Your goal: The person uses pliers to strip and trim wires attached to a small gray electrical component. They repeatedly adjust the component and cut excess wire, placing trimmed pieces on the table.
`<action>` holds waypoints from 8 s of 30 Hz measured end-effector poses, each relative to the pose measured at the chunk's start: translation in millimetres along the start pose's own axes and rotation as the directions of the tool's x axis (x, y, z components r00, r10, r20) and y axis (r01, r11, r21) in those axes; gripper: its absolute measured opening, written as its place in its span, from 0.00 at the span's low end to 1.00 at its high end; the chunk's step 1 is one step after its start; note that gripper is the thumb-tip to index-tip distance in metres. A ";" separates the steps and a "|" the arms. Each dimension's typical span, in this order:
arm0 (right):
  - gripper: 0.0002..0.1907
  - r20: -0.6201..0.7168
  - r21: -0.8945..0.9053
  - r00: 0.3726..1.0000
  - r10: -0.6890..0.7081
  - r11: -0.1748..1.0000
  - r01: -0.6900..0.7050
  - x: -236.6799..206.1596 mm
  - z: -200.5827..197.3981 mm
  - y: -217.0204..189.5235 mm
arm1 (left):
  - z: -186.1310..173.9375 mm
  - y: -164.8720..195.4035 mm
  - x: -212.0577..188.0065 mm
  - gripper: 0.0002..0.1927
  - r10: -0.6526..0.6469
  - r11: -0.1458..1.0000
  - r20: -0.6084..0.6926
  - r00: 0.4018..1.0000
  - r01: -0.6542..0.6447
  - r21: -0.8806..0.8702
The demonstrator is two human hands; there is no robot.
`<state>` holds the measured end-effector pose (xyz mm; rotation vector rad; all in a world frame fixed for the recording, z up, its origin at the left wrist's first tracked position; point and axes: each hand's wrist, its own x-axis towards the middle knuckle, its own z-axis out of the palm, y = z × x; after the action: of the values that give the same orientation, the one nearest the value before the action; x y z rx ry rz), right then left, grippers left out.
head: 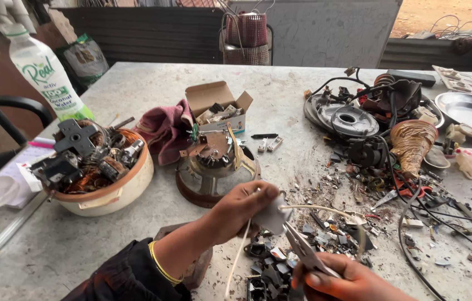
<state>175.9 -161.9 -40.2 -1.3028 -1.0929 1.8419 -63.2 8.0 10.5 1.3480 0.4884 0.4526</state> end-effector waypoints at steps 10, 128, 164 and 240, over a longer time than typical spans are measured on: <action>0.19 -0.389 -0.186 0.920 -0.041 0.982 -0.035 27.9 -25.3 31.9 | 19.9 21.8 -13.4 0.14 0.797 0.396 0.022 0.604 -0.549 0.736; 0.18 -0.055 -0.872 0.523 -0.850 0.296 0.389 18.3 10.5 -27.8 | 33.9 12.5 -12.2 0.25 0.141 0.786 0.099 0.985 -0.173 0.594; 0.09 -0.327 -0.727 0.312 -0.892 0.448 0.521 14.2 20.9 -11.4 | 30.3 -0.7 -20.2 0.10 0.617 0.436 0.147 0.773 -0.492 0.754; 0.29 -0.311 0.054 0.877 -0.367 0.914 0.402 31.3 -32.9 17.6 | 10.9 -14.6 4.2 0.19 0.279 0.940 -0.207 0.938 -0.311 -0.139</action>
<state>196.6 -134.7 -74.8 -1.1471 -0.9820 1.3453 -53.1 -0.8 -2.5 1.2229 0.3887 0.8565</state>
